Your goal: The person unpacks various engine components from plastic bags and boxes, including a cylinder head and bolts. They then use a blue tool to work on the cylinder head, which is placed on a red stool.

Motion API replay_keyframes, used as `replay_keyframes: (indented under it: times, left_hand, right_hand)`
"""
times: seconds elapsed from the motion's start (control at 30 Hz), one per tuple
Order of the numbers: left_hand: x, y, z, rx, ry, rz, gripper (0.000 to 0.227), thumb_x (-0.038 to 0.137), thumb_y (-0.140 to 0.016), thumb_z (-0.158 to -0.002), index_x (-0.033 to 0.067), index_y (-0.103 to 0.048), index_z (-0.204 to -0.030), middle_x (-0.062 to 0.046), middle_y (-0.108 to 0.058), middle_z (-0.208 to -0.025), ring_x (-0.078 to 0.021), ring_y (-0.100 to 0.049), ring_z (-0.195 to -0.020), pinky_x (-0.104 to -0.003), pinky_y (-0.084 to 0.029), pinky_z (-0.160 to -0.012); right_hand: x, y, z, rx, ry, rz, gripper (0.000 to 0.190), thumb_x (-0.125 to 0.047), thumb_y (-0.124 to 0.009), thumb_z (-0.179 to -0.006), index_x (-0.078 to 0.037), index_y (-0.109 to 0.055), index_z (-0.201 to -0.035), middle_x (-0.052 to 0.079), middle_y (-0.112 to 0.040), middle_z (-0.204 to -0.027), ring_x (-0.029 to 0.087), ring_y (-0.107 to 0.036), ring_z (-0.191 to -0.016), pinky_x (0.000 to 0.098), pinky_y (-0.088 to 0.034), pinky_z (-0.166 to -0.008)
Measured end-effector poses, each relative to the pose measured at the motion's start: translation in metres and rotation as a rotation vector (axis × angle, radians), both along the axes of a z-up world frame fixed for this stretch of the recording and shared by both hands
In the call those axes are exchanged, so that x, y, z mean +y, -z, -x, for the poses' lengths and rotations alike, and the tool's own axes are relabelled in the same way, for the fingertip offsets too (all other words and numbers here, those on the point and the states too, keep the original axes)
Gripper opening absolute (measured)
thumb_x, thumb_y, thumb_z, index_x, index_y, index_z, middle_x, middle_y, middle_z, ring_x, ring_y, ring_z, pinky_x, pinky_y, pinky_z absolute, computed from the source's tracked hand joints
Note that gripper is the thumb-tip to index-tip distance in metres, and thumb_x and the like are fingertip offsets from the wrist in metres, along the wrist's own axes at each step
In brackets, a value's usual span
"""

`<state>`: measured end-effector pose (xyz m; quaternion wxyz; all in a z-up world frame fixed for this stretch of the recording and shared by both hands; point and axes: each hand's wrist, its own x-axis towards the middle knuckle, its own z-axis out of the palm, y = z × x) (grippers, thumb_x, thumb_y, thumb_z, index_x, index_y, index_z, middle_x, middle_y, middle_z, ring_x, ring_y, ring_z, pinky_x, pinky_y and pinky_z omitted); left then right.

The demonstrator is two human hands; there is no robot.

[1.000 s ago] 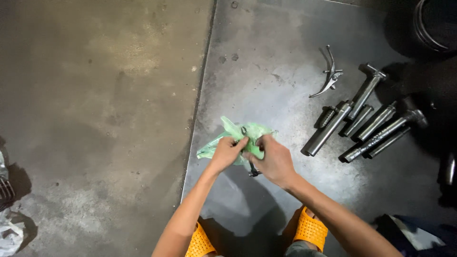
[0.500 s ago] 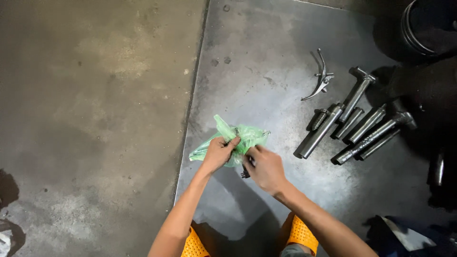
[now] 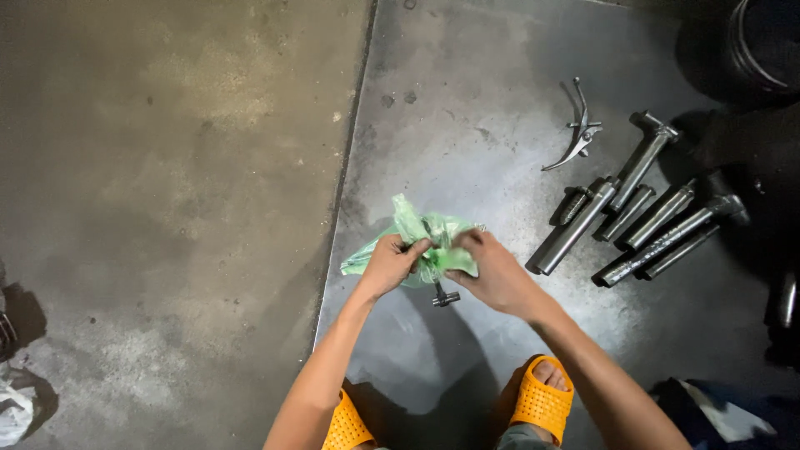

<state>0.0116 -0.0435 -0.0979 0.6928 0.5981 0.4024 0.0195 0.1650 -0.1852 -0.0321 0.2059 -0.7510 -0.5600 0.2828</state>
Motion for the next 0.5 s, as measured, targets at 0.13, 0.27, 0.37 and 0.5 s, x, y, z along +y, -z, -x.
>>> replay_keyframes:
  times: [0.13, 0.27, 0.37, 0.5]
  left_hand:
    - [-0.008, 0.023, 0.004, 0.039, 0.025, -0.139, 0.055, 0.038, -0.077, -0.088, 0.0052, -0.057, -0.048, -0.008, -0.048, -0.037, -0.0175, -0.048, -0.038, -0.030, -0.040, -0.045]
    - [-0.014, 0.010, 0.009, -0.003, -0.001, -0.242, 0.059, 0.039, -0.080, -0.088, 0.0065, -0.054, -0.046, -0.009, -0.046, -0.037, -0.0175, -0.044, -0.040, -0.029, -0.035, -0.046]
    - [-0.016, 0.003, 0.010, -0.055, -0.063, -0.286, 0.060, 0.039, -0.084, -0.085, 0.0100, -0.049, -0.046, -0.004, -0.039, -0.039, -0.0138, -0.039, -0.044, -0.029, -0.031, -0.046]
    - [-0.015, -0.005, 0.014, -0.227, -0.083, -0.165, 0.038, 0.021, -0.090, -0.082, -0.0035, -0.063, -0.091, -0.018, -0.072, -0.079, -0.0253, -0.071, -0.074, -0.034, -0.059, -0.059]
  right_hand:
    - [0.026, -0.024, 0.012, 0.266, 0.218, 0.042, 0.041, -0.015, -0.078, -0.088, -0.010, -0.060, -0.124, 0.013, -0.069, -0.118, 0.036, -0.070, -0.109, 0.0489, -0.060, -0.091]
    - [0.021, 0.017, 0.033, 0.092, 0.292, 0.089, 0.040, -0.010, -0.077, -0.082, -0.009, -0.062, -0.119, 0.009, -0.070, -0.105, 0.033, -0.071, -0.097, 0.0491, -0.061, -0.082]
    - [0.021, 0.023, 0.045, -0.049, 0.264, 0.012, 0.041, -0.012, -0.077, -0.077, -0.008, -0.064, -0.116, 0.013, -0.068, -0.102, 0.038, -0.069, -0.097, 0.0532, -0.058, -0.082]
    - [0.014, 0.051, 0.047, -0.041, 0.384, -0.288, 0.018, -0.008, -0.079, -0.081, -0.008, -0.068, -0.094, 0.009, -0.065, -0.081, 0.035, -0.070, -0.074, 0.0440, -0.058, -0.066]
